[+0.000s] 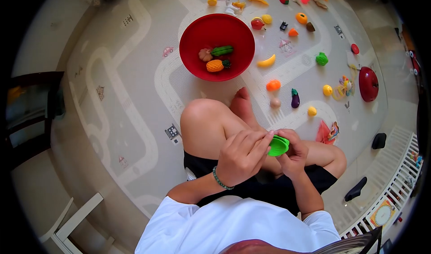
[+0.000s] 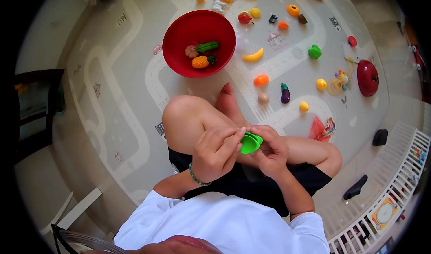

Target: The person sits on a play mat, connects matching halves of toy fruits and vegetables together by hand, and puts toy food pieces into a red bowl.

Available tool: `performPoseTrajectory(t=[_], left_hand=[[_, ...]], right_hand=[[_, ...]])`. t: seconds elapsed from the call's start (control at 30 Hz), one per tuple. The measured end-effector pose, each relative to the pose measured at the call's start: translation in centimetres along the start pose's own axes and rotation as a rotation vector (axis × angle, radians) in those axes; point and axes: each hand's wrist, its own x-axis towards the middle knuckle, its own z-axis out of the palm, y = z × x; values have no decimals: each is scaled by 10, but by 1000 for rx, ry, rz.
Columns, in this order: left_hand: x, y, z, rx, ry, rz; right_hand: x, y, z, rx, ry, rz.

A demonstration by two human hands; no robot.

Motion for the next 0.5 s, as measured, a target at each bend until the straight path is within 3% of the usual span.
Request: performPoseTrajectory(t=[0.17, 0.33, 0.5], left_hand=[[-3, -19, -3, 88, -47, -44], [2, -25, -4, 29, -143, -143], [-5, -21, -8, -15, -206, -94]], right_hand=[[23, 11, 21, 17, -1, 101], [34, 19, 32, 169, 142, 230], [21, 12, 27, 164, 121, 167]])
